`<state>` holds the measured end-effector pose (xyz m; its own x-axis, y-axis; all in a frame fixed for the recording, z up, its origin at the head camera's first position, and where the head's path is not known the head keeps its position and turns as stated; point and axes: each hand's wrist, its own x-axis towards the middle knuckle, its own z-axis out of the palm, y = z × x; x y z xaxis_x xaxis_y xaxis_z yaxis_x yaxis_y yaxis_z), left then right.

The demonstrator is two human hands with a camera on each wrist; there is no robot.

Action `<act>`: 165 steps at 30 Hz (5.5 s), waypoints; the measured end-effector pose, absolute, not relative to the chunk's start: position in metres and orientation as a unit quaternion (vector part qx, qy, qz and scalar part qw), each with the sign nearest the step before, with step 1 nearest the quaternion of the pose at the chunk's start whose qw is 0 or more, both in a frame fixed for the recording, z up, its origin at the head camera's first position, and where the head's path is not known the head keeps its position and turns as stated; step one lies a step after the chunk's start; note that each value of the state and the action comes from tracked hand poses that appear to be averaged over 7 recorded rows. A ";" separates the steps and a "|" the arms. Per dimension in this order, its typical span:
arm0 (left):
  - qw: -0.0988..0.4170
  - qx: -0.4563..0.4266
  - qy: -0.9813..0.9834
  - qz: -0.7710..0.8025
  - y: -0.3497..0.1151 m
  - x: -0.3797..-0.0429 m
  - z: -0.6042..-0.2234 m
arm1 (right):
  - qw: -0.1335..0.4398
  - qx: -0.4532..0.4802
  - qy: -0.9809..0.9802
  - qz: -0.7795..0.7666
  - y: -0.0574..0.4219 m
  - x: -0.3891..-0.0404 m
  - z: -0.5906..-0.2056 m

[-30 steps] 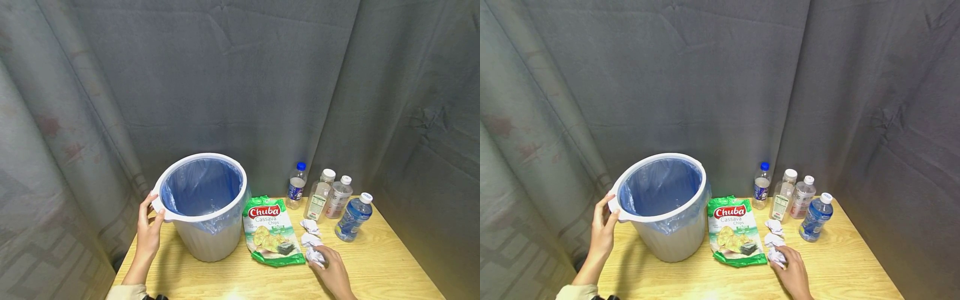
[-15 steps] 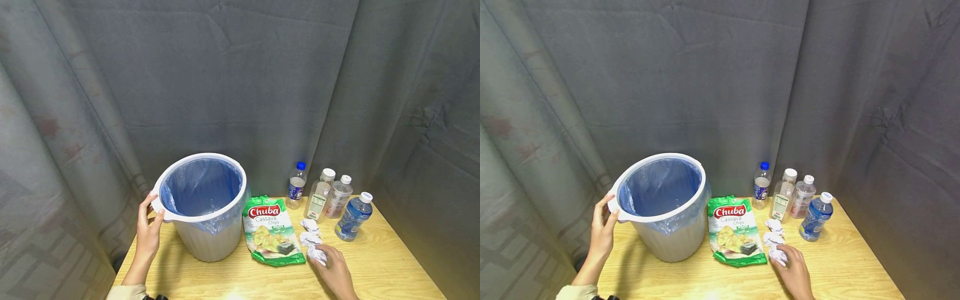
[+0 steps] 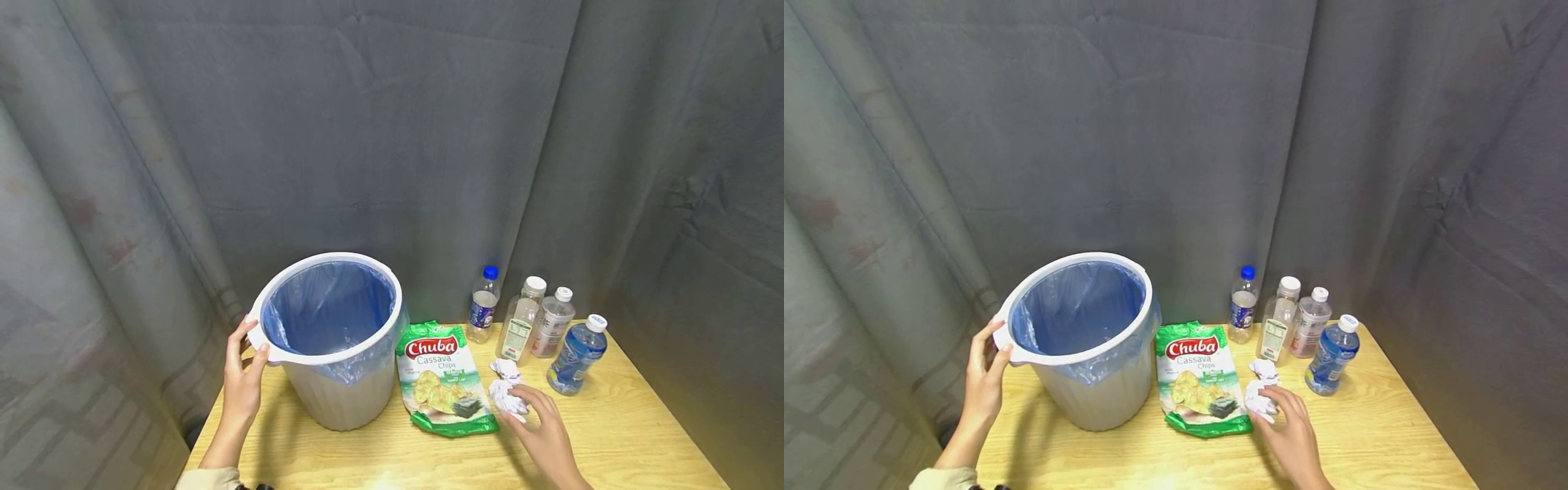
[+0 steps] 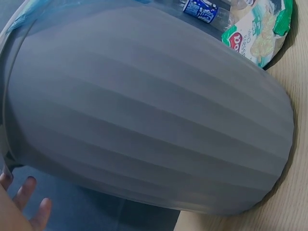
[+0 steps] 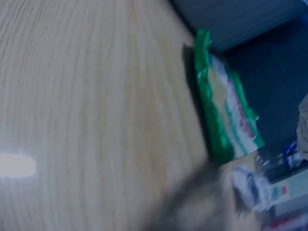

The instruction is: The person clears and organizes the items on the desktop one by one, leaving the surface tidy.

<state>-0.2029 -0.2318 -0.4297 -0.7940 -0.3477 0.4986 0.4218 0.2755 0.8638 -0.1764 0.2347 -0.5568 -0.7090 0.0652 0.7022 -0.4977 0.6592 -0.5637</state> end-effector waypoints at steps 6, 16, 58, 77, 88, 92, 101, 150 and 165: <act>0.311 -0.016 -0.722 -0.618 -0.231 -0.203 -0.427 | 0.356 0.142 -0.832 0.402 0.224 -0.178 -0.535; 0.277 -0.009 -0.742 -0.611 -0.234 -0.200 -0.424 | 0.346 0.163 -0.814 0.438 0.207 -0.179 -0.498; 0.295 -0.023 -0.738 -0.606 -0.233 -0.203 -0.424 | 0.328 0.297 -0.756 0.482 0.129 -0.229 -0.372; 0.297 -0.015 -0.752 -0.588 -0.233 -0.202 -0.430 | 0.296 0.341 -0.751 0.481 0.066 -0.246 -0.359; 0.311 -0.022 -0.745 -0.590 -0.231 -0.202 -0.430 | 0.280 0.330 -0.763 0.480 0.042 -0.256 -0.364; 0.312 -0.021 -0.744 -0.590 -0.230 -0.203 -0.431 | 0.281 0.337 -0.761 0.477 0.038 -0.257 -0.367; 0.319 -0.027 -0.742 -0.589 -0.229 -0.202 -0.431 | 0.273 0.333 -0.771 0.470 0.035 -0.256 -0.372; 0.320 -0.019 -0.739 -0.592 -0.229 -0.202 -0.431 | 0.309 0.233 -0.777 0.496 0.168 -0.214 -0.408; 0.320 -0.020 -0.737 -0.595 -0.229 -0.204 -0.433 | 0.338 0.186 -0.791 0.475 0.202 -0.219 -0.450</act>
<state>-0.2037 -0.2292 -0.4325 -0.7948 -0.3504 0.4955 0.4108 0.2903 0.8642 -0.2190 0.2019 -0.4504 -0.7025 0.0270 0.7112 -0.6147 0.4806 -0.6254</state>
